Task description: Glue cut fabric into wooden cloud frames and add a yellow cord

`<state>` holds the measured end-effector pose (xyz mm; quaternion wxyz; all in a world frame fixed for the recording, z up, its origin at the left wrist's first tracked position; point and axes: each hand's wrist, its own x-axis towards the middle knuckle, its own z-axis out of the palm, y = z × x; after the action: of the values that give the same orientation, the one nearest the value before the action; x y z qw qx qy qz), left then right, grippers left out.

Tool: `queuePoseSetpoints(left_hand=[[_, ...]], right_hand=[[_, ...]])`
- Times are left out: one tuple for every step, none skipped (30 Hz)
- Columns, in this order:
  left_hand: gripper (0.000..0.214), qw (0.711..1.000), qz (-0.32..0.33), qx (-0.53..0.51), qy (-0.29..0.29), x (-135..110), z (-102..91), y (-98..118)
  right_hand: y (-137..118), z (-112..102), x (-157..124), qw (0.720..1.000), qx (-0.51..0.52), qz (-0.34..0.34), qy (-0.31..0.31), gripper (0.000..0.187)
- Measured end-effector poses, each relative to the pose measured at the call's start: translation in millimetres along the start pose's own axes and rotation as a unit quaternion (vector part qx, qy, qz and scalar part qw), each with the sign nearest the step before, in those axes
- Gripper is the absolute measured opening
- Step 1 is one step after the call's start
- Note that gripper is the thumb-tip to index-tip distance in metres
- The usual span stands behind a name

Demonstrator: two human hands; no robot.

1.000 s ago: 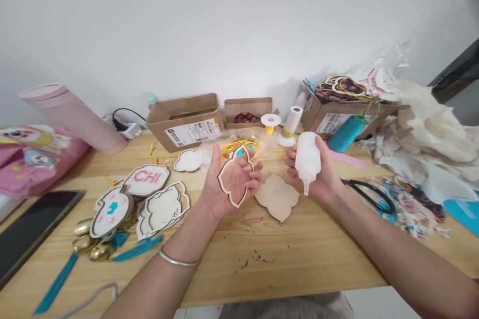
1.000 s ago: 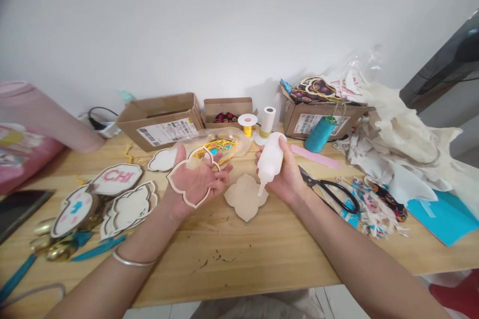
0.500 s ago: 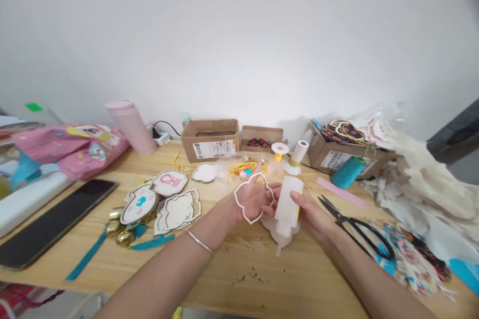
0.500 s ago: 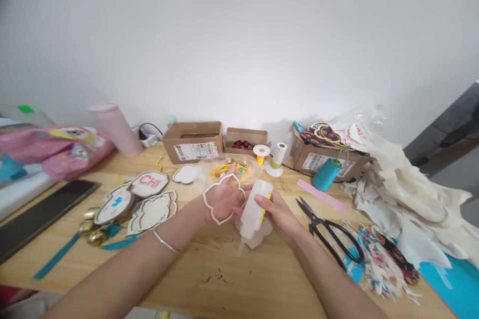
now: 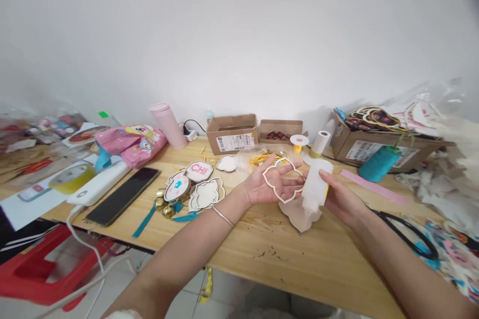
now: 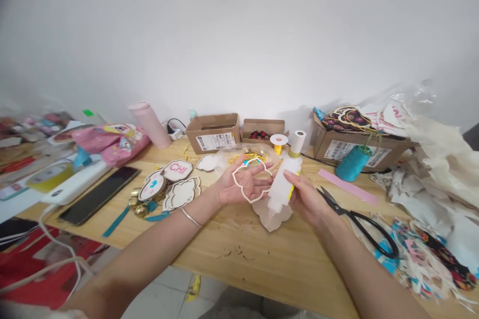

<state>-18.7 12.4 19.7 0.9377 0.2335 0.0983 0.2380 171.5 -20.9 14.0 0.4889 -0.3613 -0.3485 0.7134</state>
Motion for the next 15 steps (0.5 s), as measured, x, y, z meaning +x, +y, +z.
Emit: queuePoseSetpoints(left_hand=[[0.063,1.0,-0.002,-0.007,0.001,-1,-0.5,-2],[0.065,1.0,-0.003,-0.016,0.001,-1,-0.9,-3],[0.067,1.0,-0.002,-0.026,0.002,-2,-0.9,-5],[0.069,0.999,0.001,-0.037,0.003,-3,-0.7,-7],[0.07,0.999,0.005,-0.047,0.004,-3,-0.1,-9],[0.07,0.998,0.009,-0.056,0.007,-4,0.7,-11],[0.07,0.998,0.013,-0.062,0.01,-4,1.8,-13],[0.069,0.998,0.017,-0.066,0.012,-5,2.9,-14],[0.067,0.997,0.022,-0.067,0.013,-5,3.9,-15],[0.065,0.997,0.026,-0.066,0.011,-6,4.7,-16],[0.063,0.998,0.028,-0.063,0.008,-6,5.2,-17],[0.061,0.998,0.029,-0.06,0.003,-6,5.3,-17],[0.059,0.998,0.03,-0.055,-0.002,-6,5.2,-18],[0.056,0.998,0.03,-0.051,-0.005,-6,4.8,-17],[0.054,0.998,0.032,-0.047,-0.009,-6,4.4,-17]], right_hand=[[0,2,-1,1.0,-0.006,0.001,-0.002,0.027],[0,3,-1,1.0,-0.013,0.002,-0.004,0.028],[1,3,-1,1.0,-0.021,0.003,-0.006,0.027],[2,3,0,1.0,-0.027,0.003,-0.007,0.027],[3,2,1,0.999,-0.032,0.004,-0.009,0.025],[4,0,1,0.999,-0.035,0.005,-0.009,0.024],[5,-1,2,0.999,-0.037,0.008,-0.009,0.024],[5,-3,3,0.999,-0.036,0.01,-0.008,0.023],[6,-4,3,0.999,-0.034,0.012,-0.006,0.024],[6,-5,4,0.999,-0.03,0.011,0.0,0.024],[6,-5,4,1.0,-0.026,0.009,0.006,0.024],[6,-5,4,1.0,-0.023,0.005,0.013,0.024],[5,-5,4,1.0,-0.021,0.002,0.018,0.025],[5,-3,4,1.0,-0.021,-0.002,0.02,0.025],[5,-2,3,1.0,-0.023,-0.004,0.02,0.025]])
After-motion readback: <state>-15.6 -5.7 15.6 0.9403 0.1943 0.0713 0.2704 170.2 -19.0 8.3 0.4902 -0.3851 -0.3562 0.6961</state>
